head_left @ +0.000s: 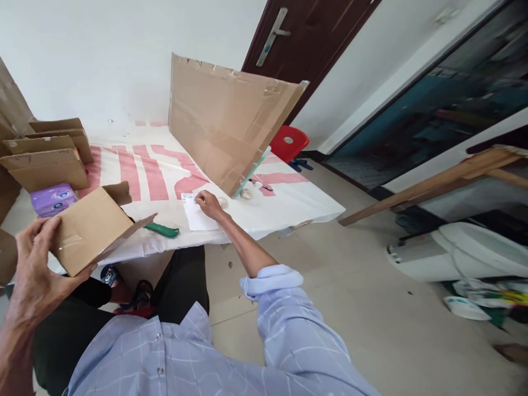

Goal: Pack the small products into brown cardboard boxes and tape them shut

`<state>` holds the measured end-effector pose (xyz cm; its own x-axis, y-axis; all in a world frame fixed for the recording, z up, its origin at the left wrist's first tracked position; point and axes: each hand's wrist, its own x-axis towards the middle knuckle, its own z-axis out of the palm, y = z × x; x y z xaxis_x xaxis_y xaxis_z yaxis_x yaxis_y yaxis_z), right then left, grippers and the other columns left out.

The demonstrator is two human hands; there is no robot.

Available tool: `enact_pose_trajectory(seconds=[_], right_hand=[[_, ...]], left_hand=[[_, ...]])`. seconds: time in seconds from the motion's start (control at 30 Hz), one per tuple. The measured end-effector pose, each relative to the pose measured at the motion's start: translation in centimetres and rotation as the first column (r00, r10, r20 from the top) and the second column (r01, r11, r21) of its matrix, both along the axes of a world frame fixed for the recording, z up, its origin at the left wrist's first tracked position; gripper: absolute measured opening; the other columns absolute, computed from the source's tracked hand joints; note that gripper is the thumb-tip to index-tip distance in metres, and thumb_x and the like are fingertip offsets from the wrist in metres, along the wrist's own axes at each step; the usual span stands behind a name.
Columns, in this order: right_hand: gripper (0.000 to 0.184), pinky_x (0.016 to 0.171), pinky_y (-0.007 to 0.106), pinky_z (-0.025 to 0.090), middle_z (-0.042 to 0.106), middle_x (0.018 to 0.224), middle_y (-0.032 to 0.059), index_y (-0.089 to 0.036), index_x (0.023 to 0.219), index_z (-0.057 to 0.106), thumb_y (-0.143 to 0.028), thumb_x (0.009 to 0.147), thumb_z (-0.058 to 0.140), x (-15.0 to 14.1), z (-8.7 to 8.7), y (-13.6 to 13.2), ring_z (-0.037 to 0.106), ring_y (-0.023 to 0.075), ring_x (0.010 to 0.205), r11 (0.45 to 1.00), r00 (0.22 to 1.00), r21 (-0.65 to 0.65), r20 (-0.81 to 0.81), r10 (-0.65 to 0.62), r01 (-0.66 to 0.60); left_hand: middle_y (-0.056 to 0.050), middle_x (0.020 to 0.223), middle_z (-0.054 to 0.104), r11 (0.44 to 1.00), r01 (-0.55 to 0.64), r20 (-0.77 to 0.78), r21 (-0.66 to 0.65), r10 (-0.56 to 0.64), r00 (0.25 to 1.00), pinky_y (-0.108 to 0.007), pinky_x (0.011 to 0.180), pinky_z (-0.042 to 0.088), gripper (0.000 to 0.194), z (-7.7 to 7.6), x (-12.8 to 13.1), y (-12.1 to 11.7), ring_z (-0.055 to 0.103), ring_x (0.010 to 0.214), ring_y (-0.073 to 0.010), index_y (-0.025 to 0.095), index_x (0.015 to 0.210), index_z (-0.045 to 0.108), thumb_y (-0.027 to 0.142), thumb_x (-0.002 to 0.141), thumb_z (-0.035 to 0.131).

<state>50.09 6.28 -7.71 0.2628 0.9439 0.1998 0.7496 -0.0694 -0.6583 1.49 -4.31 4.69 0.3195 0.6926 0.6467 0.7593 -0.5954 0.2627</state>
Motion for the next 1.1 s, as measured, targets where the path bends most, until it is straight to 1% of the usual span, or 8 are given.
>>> enact_pose_trajectory(seconds=[0.17,0.3,0.47,0.57,0.7,0.87,0.97,1.1], right_hand=[[0.008,0.084,0.033,0.044,0.072,0.097,0.0071,-0.024,0.084,0.056,-0.02,0.089,0.052,-0.1,-1.2,2.5,0.059,0.0221,0.091,0.997,0.997,-0.07,0.066,0.034,-0.03],[0.01,0.084,0.033,0.043,0.073,0.1,0.0088,-0.023,0.087,0.058,-0.017,0.091,0.05,-0.2,-2.0,3.6,0.058,0.0228,0.093,0.993,0.992,-0.112,0.114,0.053,-0.04],[0.013,0.087,0.034,0.042,0.073,0.106,0.011,-0.022,0.091,0.06,-0.018,0.093,0.049,-0.1,-3.0,4.1,0.059,0.0239,0.097,0.99,0.986,-0.139,0.157,0.062,-0.04],[0.014,0.087,0.035,0.042,0.073,0.107,0.0115,-0.022,0.093,0.061,-0.017,0.094,0.047,0.2,-3.6,4.4,0.058,0.0244,0.097,0.988,0.983,-0.149,0.177,0.053,-0.026],[0.014,0.087,0.035,0.042,0.074,0.107,0.0127,-0.023,0.094,0.06,-0.017,0.095,0.047,0.4,-4.1,4.7,0.057,0.0258,0.098,0.988,0.98,-0.153,0.197,0.033,-0.003],[0.016,0.09,0.037,0.043,0.073,0.113,0.0155,-0.022,0.097,0.061,-0.016,0.098,0.046,0.3,-4.7,4.8,0.057,0.0279,0.101,0.989,0.978,-0.148,0.209,0.019,0.012],[0.017,0.091,0.037,0.043,0.073,0.117,0.0167,-0.021,0.103,0.062,-0.015,0.098,0.046,0.3,-4.9,4.8,0.057,0.0283,0.103,0.989,0.977,-0.149,0.213,0.012,0.02],[0.022,0.091,0.038,0.043,0.074,0.123,0.0159,-0.019,0.117,0.061,-0.016,0.098,0.051,0.2,-4.9,4.8,0.058,0.0282,0.104,0.987,0.977,-0.155,0.213,-0.011,0.045]], left_hand=[[-0.016,0.152,0.052,1.0,-0.006,-0.005,-0.005,0.006,1.0,-0.069,0.115,0.05,0.101,0.3,0.4,0.3,0.05,0.145,-0.0487,0.037,0.167,0.043,0.052,0.075,0.082],[-0.016,0.152,0.052,0.999,-0.028,-0.005,-0.02,0.028,1.0,-0.07,0.114,0.051,0.101,0.4,0.5,0.4,0.05,0.146,-0.0493,0.037,0.166,0.044,0.053,0.074,0.082],[-0.017,0.153,0.052,0.999,-0.024,-0.001,-0.032,0.024,1.0,-0.069,0.117,0.05,0.102,0.2,0.2,0.7,0.05,0.146,-0.0495,0.035,0.165,0.046,0.052,0.072,0.083],[-0.015,0.155,0.051,0.998,-0.035,0.007,-0.058,0.035,0.999,-0.067,0.12,0.049,0.102,0.0,0.0,0.8,0.048,0.148,-0.0473,0.035,0.164,0.047,0.051,0.07,0.083],[-0.014,0.156,0.05,0.997,-0.03,0.014,-0.069,0.031,0.999,-0.066,0.121,0.047,0.104,0.0,-0.1,0.9,0.047,0.149,-0.0462,0.035,0.163,0.048,0.051,0.067,0.085],[-0.016,0.157,0.05,0.997,-0.027,0.002,-0.072,0.027,1.0,-0.065,0.12,0.048,0.104,0.2,0.2,0.7,0.048,0.149,-0.0454,0.031,0.164,0.047,0.047,0.069,0.086],[-0.017,0.155,0.051,0.999,-0.006,0.005,-0.05,0.007,1.0,-0.066,0.119,0.05,0.103,0.4,0.4,0.6,0.049,0.148,-0.0467,0.031,0.165,0.048,0.049,0.07,0.085],[-0.019,0.154,0.052,1.0,0.014,-0.008,-0.028,-0.014,1.0,-0.066,0.118,0.051,0.102,0.6,0.6,0.6,0.049,0.148,-0.047,0.028,0.164,0.048,0.047,0.071,0.086]])
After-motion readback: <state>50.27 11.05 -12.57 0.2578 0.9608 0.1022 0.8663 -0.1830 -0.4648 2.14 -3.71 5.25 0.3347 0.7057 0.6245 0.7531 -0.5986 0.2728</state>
